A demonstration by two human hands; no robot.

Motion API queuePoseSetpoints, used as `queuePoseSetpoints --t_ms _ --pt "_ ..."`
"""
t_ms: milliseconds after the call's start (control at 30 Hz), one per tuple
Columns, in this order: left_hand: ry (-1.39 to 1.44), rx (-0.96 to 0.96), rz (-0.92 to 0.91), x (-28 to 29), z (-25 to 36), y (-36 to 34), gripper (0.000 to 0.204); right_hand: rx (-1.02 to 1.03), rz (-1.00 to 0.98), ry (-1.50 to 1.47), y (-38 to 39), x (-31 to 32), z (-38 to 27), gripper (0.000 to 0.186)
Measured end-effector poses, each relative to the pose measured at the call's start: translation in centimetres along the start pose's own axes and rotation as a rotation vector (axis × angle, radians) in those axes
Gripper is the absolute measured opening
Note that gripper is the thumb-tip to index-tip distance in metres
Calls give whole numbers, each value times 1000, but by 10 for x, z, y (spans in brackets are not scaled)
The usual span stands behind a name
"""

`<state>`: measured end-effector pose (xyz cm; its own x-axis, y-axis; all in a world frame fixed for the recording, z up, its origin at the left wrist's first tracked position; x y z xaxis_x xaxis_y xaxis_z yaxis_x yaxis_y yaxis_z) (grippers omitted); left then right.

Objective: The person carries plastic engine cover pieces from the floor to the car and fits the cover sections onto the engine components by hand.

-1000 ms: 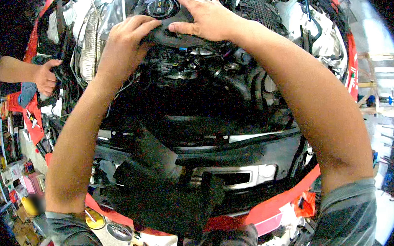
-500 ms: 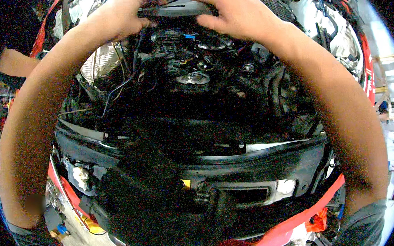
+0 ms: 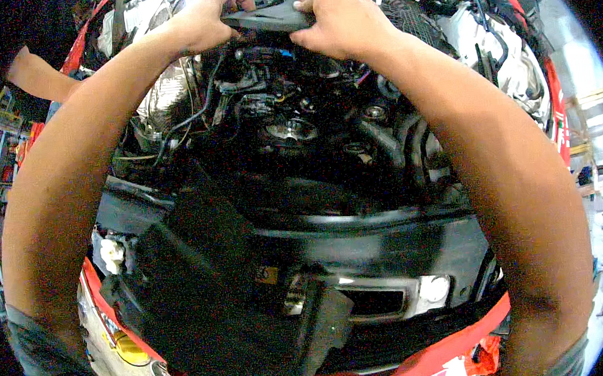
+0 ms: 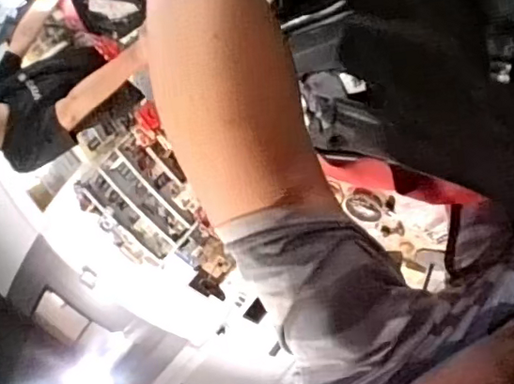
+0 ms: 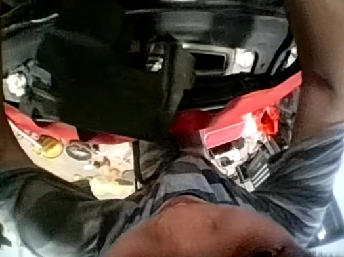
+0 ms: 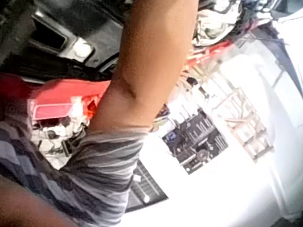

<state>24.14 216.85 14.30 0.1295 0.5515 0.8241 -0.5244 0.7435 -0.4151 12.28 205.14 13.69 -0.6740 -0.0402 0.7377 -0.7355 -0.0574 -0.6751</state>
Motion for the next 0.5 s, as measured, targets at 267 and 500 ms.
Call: queuePoseSetpoints --t_ms 267,500 --pt "96 -136 356 -5 -15 11 34 -84 82 -141 2 2 5 43" --pt "140 -241 322 2 -2 15 34 -67 29 31 4 -11 3 50"
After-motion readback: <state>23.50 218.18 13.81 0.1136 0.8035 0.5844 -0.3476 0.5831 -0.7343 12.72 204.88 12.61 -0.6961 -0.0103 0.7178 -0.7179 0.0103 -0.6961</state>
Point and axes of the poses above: each hand's wrist, its own y-axis away from the middle knuckle, its own x-axis out of the back of the hand, z = x × y, the point moved 6 cm from there along -y, towards the middle knuckle, and after that the axes turned 15 degrees about z, right-handed, at the moved point
